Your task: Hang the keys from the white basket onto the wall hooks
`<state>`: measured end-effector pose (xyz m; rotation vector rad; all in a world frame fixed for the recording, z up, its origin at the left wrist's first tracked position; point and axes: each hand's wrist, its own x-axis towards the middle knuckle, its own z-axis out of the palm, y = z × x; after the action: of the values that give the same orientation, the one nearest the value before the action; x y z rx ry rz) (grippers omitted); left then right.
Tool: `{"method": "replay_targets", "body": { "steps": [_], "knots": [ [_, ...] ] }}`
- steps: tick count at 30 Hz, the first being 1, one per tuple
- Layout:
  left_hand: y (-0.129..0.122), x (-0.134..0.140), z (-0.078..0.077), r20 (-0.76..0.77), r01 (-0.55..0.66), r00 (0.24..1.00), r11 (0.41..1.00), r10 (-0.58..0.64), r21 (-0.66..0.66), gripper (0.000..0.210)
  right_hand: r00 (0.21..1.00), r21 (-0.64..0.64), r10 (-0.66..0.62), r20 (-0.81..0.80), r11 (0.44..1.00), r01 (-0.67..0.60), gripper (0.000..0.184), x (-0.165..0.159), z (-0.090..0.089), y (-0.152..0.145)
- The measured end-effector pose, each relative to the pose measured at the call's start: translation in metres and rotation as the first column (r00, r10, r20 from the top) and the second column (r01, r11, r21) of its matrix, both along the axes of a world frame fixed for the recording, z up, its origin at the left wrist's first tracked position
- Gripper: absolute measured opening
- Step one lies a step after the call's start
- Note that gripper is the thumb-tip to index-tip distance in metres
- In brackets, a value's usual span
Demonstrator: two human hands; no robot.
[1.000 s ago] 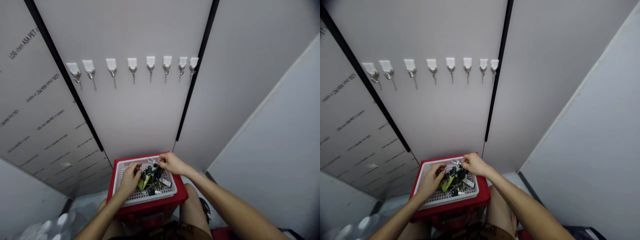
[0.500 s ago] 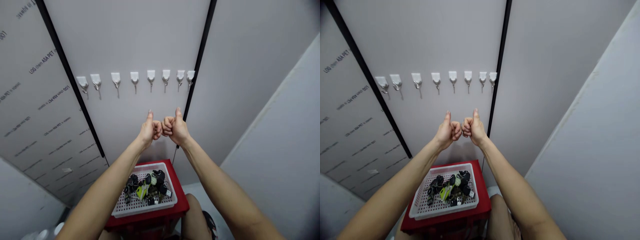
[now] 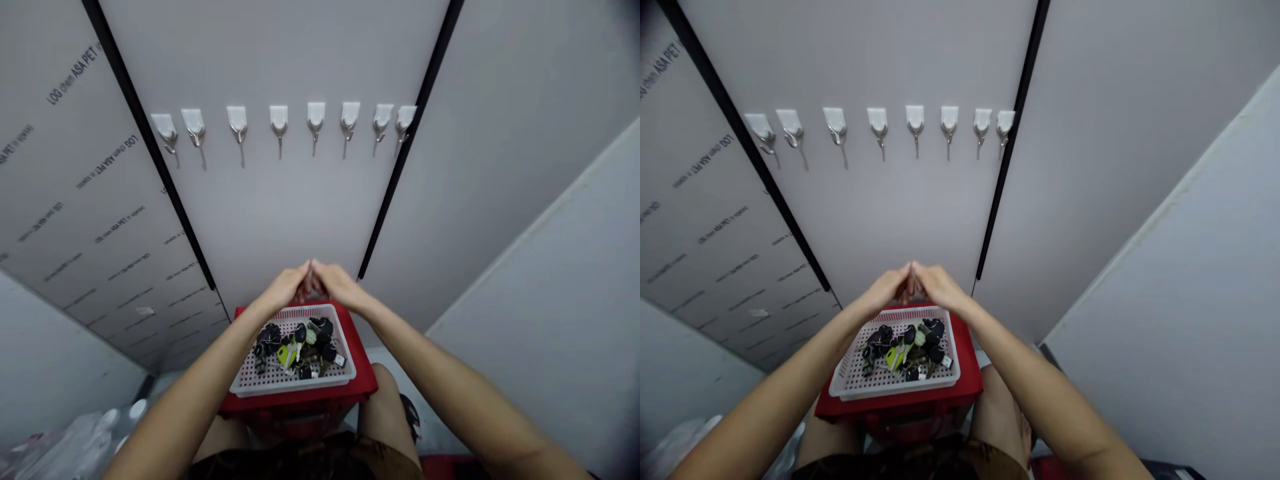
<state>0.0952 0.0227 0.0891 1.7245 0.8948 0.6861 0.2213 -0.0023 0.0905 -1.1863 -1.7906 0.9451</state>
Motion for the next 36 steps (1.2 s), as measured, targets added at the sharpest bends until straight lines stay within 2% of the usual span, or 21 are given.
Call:
{"method": "replay_targets", "body": {
  "steps": [1,3,5,7,9,12,14,16,18,20,22,25,28,32,36],
  "knots": [
    [-0.001,-0.010,-0.017,-0.111,-0.031,0.993,0.997,0.038,0.065,0.042,0.986,0.008,0.017,0.165,1.000,-0.019,0.045,-0.001,-0.016,-0.003],
    [-0.005,-0.031,-0.049,-0.292,-0.091,0.944,0.974,0.151,0.208,0.028,0.906,0.039,0.014,0.424,0.999,-0.034,0.030,-0.001,-0.044,-0.009],
    [-0.009,-0.050,-0.074,-0.374,-0.113,0.901,0.951,0.220,0.286,0.020,0.834,0.090,-0.032,0.551,0.996,-0.021,0.021,-0.003,-0.063,-0.012],
    [-0.012,-0.064,-0.088,-0.406,-0.123,0.877,0.937,0.257,0.328,0.017,0.797,0.127,-0.059,0.601,0.992,-0.022,0.025,-0.007,-0.071,-0.012],
    [-0.015,-0.074,-0.094,-0.436,-0.084,0.864,0.926,0.252,0.369,0.020,0.768,0.147,-0.051,0.639,0.987,-0.057,0.026,-0.013,-0.072,-0.010],
    [-0.017,-0.081,-0.095,-0.529,0.094,0.836,0.912,0.145,0.398,0.023,0.725,0.148,0.009,0.689,0.977,-0.153,0.025,-0.025,-0.069,-0.006],
    [-0.018,-0.082,-0.095,-0.601,0.173,0.791,0.898,0.118,0.404,0.022,0.695,0.132,0.052,0.717,0.969,-0.209,0.026,-0.035,-0.071,-0.005],
    [-0.019,-0.081,-0.096,-0.651,0.183,0.743,0.889,0.155,0.420,0.020,0.642,0.109,0.072,0.763,0.965,-0.238,0.026,-0.045,-0.074,-0.005],
    [-0.019,-0.079,-0.096,-0.671,0.178,0.717,0.880,0.191,0.440,0.019,0.556,0.080,0.057,0.830,0.972,-0.220,0.025,-0.055,-0.078,-0.006],
    [-0.020,-0.077,-0.097,-0.672,0.177,0.710,0.871,0.210,0.459,0.019,0.475,0.062,0.032,0.879,0.982,-0.181,0.024,-0.065,-0.080,-0.008],
    [-0.020,-0.076,-0.097,-0.663,0.174,0.715,0.862,0.221,0.476,0.018,0.443,0.059,0.018,0.896,0.986,-0.159,0.023,-0.071,-0.082,-0.009],
    [-0.023,-0.076,-0.098,-0.646,0.162,0.727,0.856,0.233,0.491,0.015,0.469,0.058,0.032,0.882,0.982,-0.177,0.021,-0.071,-0.084,-0.007],
    [-0.025,-0.077,-0.097,-0.624,0.133,0.749,0.871,0.224,0.473,0.013,0.543,0.063,0.037,0.839,0.985,-0.163,0.018,-0.063,-0.082,-0.005],
    [-0.024,-0.081,-0.084,-0.464,-0.010,0.863,0.924,0.201,0.382,0.008,0.721,0.114,0.029,0.692,0.982,-0.149,0.020,-0.050,-0.071,-0.002],
    [-0.014,-0.083,-0.058,-0.198,-0.115,0.968,0.971,0.157,0.208,0.012,0.903,0.179,0.051,0.426,0.974,-0.139,0.023,-0.045,-0.057,-0.001]
  ]
}}
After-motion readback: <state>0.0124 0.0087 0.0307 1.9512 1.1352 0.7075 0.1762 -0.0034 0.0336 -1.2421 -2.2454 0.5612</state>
